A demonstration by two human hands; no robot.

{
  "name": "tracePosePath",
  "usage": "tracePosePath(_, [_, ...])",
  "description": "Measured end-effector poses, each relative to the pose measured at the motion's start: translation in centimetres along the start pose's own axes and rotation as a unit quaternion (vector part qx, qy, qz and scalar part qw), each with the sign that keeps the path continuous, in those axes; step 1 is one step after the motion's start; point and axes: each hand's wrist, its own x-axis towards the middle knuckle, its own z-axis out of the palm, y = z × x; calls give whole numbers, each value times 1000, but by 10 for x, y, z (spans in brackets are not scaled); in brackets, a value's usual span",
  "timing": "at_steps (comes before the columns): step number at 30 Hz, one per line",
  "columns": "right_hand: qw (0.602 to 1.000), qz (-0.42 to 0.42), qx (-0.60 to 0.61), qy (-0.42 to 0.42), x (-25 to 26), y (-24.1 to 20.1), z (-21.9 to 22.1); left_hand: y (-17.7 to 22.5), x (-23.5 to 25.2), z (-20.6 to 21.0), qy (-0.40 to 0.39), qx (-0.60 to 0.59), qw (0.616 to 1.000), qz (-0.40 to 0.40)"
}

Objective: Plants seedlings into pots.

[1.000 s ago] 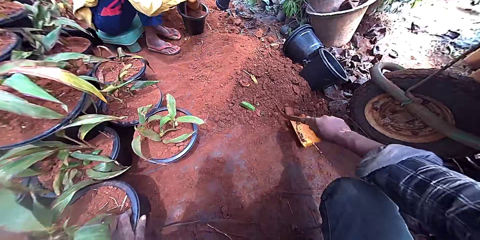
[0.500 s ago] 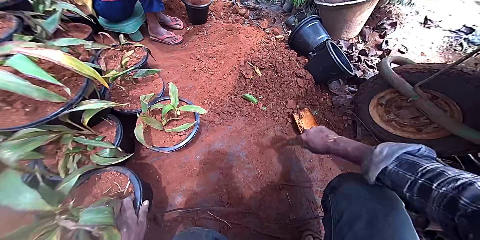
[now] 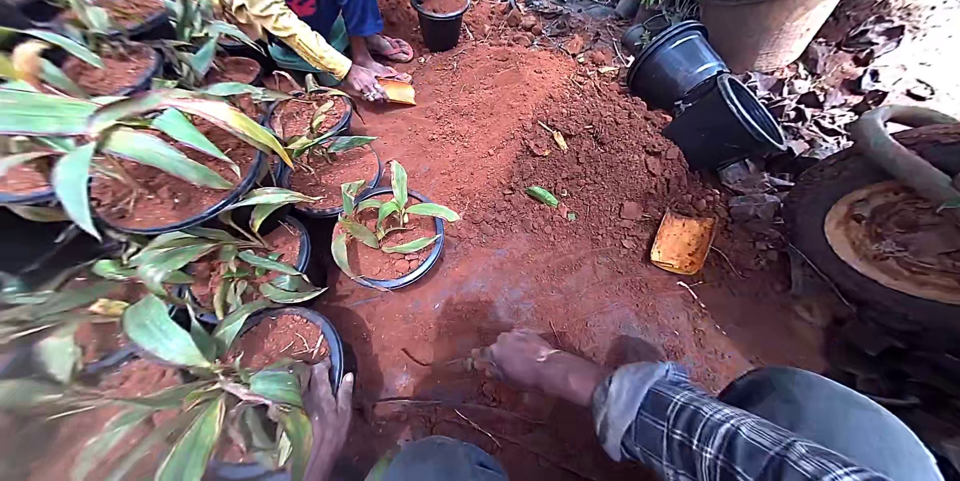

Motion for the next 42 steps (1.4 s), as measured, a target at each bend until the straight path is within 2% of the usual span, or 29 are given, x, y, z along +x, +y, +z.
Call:
tracePosePath(3, [990,125,5,59,-4,48,-27,-1,-1,-1,-11,-5,1000,-16])
tracePosePath(5, [963,244,9,118,-25,102,-52,-3,-3,2,-13,-8,1000,-19])
tracePosePath(7, [941,296,-20,160,-46,142,-66,-2,0,2,-11,-9,1000,-18])
tracePosePath(8, [945,287,-36,155,-58,150,-67,-1,1,2,-5,-10,1000,-12])
tracePosePath(10, [973,203,-36,101,-78,144,-45,-3,-1,6,-4,-13,1000,-10])
tracePosePath(13, [999,25,-25,-11,-84,100,11,-2,0,4,-8,-3,1000,-10])
tracePosePath(15, [994,-28,-74,-80,-82,74,32,1,0,1,-14,3,1000,-15])
tracePosePath(17, [990,4,-109,-94,-84,77,21,1,0,0,-13,4,1000,-7])
tracePosePath(21, [981,150,-125,-14,-98,129,-24,-3,-1,2,-11,3,1000,-1])
tracePosePath(23, [974,172,-142,31,-107,148,-31,-4,0,1,-14,9,1000,-3])
tracePosePath(25, [981,162,-102,32,-119,157,-34,-4,0,1,-17,12,1000,-1])
tracePosePath(28, [996,91,11,0,-139,172,-36,-5,1,1,-12,10,1000,5])
tracePosePath(31, [991,73,108,0,-160,205,-36,-7,1,-1,-18,23,1000,0])
tracePosePath(34, [984,78,162,14,-187,248,-14,-9,3,-5,-26,46,999,-4])
tracePosePath(37, [973,84,212,21,-213,275,44,-6,2,-8,-33,69,997,-16])
tracePosePath(39, [967,93,237,23,-217,281,91,0,2,-11,-36,84,995,-28])
tracePosePath(42, [955,136,264,0,-194,266,149,7,2,-15,-40,110,992,-38])
